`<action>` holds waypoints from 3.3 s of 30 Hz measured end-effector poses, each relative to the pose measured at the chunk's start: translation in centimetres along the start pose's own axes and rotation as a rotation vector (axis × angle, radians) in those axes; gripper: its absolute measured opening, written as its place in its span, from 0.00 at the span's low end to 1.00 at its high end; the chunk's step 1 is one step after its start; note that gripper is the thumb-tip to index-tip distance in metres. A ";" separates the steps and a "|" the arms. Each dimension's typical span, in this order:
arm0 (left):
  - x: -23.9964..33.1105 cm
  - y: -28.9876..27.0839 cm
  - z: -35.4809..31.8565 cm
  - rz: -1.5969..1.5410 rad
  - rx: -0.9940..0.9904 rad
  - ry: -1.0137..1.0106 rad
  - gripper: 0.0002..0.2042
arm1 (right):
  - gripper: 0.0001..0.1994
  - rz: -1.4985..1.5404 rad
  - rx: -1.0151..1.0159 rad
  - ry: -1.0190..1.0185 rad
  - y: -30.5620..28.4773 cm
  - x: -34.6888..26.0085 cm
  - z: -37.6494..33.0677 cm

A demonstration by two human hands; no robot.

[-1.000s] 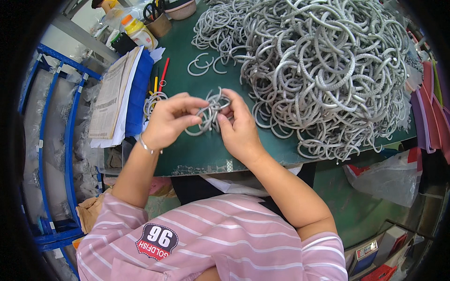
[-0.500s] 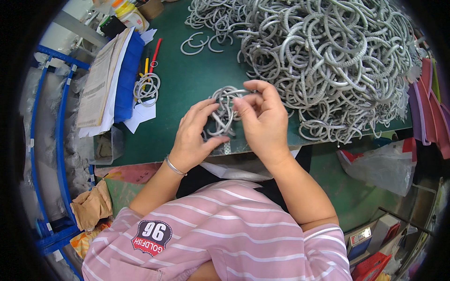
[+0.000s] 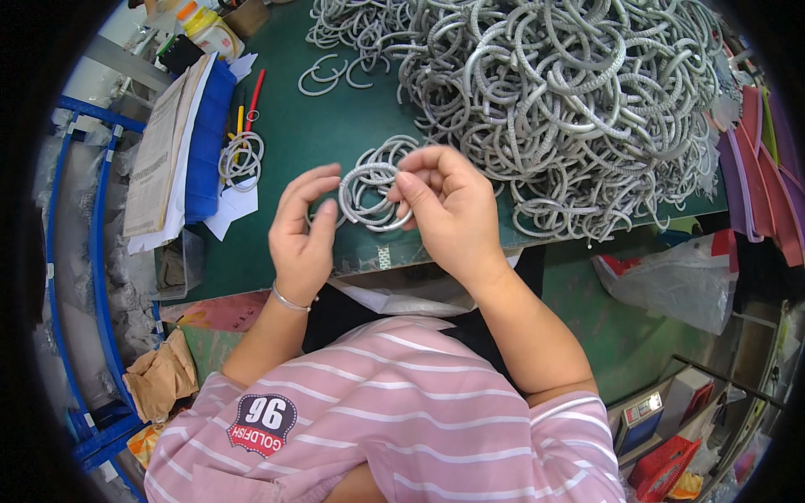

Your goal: The person sorts through a large pile of interlocking grey rings by hand, separating individual pieces and small connected segments and placing them into a bag.

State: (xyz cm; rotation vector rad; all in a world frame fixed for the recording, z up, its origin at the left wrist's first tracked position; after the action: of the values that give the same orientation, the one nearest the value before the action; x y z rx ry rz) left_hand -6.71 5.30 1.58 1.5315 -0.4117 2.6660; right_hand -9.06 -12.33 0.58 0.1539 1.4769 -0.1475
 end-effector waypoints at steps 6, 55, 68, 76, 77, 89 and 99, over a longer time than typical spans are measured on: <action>-2.0 2.0 -1.1 -0.720 -0.040 -0.680 0.11 | 0.07 0.245 -0.126 0.341 1.2 3.2 -0.9; -0.8 4.1 -1.0 0.295 -0.178 -0.005 0.06 | 0.02 -0.556 0.913 0.705 -57.3 2.0 5.2; 0.6 4.1 -0.4 0.373 -0.208 0.058 0.17 | 0.15 -1.457 0.947 0.535 -59.5 -2.4 4.0; 1.4 3.9 -1.6 0.293 -0.398 0.122 0.13 | 0.08 -0.983 0.263 -0.861 -15.4 -10.9 -6.7; 1.4 3.5 -1.6 0.249 -0.372 0.094 0.12 | 0.11 -1.027 -0.021 -0.915 -9.8 -10.2 -7.0; -4.5 -2.1 2.8 -0.291 0.137 -0.434 0.10 | 0.07 -1.053 -0.231 -0.611 1.0 -1.0 -1.3; -4.9 -1.1 2.3 -0.413 0.159 -0.430 0.09 | 0.05 -0.117 0.144 -0.081 -2.9 1.6 -0.6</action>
State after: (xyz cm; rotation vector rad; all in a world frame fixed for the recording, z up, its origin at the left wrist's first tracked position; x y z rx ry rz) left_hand -2.09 6.25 -1.33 1.9812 0.1076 2.0971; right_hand -10.04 -15.11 -1.08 0.1762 1.3946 -0.3517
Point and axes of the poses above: each hand's wrist, its own z-axis towards the middle knuckle, its own y-axis out of the palm, x = y × z, the point moved 8 cm from there along z, towards the middle knuckle, and after that the axes turned 11 degrees about -z, right-handed, at the moved point
